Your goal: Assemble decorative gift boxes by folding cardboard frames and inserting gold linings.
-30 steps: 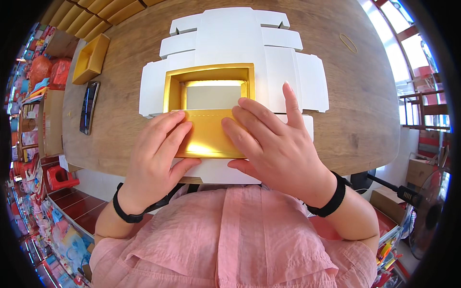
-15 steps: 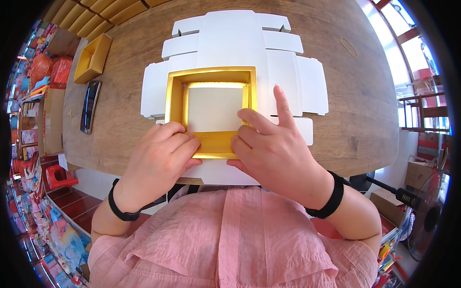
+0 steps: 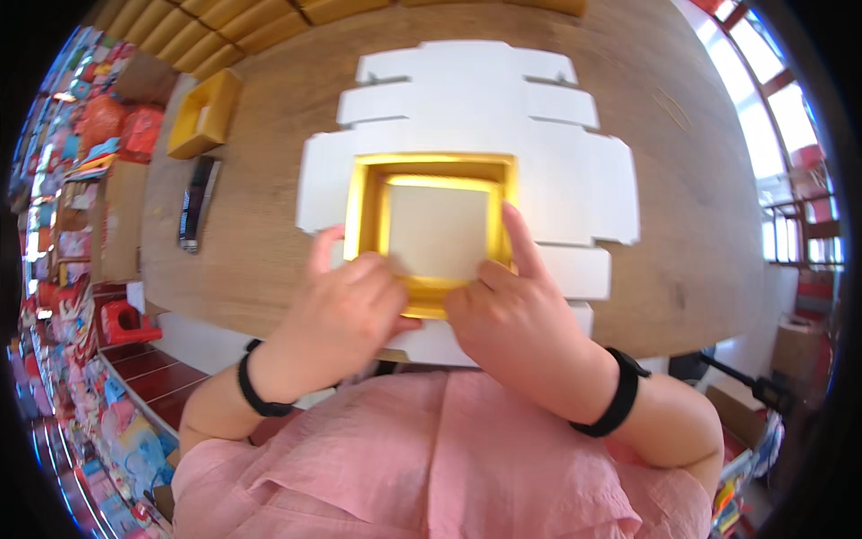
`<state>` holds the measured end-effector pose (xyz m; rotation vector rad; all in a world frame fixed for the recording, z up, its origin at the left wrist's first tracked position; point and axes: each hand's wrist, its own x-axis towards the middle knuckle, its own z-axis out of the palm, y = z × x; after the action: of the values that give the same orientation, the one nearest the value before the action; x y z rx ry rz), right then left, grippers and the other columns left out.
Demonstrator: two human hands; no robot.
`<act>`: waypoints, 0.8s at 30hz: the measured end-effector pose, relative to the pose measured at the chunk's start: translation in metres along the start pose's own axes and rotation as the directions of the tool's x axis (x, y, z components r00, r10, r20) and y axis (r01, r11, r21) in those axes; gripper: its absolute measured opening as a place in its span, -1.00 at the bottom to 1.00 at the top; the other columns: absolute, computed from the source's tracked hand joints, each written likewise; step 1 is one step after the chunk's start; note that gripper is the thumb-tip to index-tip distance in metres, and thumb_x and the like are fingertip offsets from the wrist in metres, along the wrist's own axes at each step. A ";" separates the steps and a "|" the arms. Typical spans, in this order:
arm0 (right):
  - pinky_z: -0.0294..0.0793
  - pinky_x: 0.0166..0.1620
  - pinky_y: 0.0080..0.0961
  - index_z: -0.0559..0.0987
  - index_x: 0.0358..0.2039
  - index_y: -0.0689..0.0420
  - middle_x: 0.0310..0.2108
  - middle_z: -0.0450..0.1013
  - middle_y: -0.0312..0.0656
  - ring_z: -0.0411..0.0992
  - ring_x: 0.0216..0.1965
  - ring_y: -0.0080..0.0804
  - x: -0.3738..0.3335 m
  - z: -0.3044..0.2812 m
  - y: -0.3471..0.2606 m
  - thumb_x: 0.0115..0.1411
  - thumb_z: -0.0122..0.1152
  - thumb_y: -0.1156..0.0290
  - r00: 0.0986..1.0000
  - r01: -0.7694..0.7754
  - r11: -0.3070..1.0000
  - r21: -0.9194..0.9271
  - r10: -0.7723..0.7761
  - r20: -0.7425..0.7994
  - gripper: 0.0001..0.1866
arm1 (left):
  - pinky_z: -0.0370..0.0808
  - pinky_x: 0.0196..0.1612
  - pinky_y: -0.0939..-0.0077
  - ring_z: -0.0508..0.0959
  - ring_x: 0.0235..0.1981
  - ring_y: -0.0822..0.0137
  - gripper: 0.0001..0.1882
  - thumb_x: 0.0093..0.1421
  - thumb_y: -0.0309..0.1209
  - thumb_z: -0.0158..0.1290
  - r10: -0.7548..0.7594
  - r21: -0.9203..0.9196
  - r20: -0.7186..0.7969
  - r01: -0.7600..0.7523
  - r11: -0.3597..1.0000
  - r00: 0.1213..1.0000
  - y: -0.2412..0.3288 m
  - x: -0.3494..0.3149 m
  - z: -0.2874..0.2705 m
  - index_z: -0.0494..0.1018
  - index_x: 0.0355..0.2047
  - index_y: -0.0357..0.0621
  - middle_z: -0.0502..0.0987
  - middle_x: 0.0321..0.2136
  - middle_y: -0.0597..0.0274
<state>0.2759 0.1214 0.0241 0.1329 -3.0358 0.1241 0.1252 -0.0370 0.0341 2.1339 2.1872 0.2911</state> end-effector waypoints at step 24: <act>-0.07 0.40 0.31 0.52 -0.03 0.12 0.00 0.50 -0.06 0.38 0.21 -0.08 -0.017 -0.026 0.024 -0.06 0.51 0.31 0.962 -0.064 0.933 0.355 0.153 -0.228 -0.44 | 0.16 0.27 -0.33 0.55 -0.15 0.33 -0.79 0.19 -0.18 0.18 0.038 0.066 0.009 -0.039 0.997 0.999 -0.036 -0.007 -0.024 0.56 -0.25 0.02 0.55 -0.40 0.34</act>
<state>0.2934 0.1494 0.0459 -0.0263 -2.7362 0.6335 0.0853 -0.0466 0.0503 2.2091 2.1830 0.2154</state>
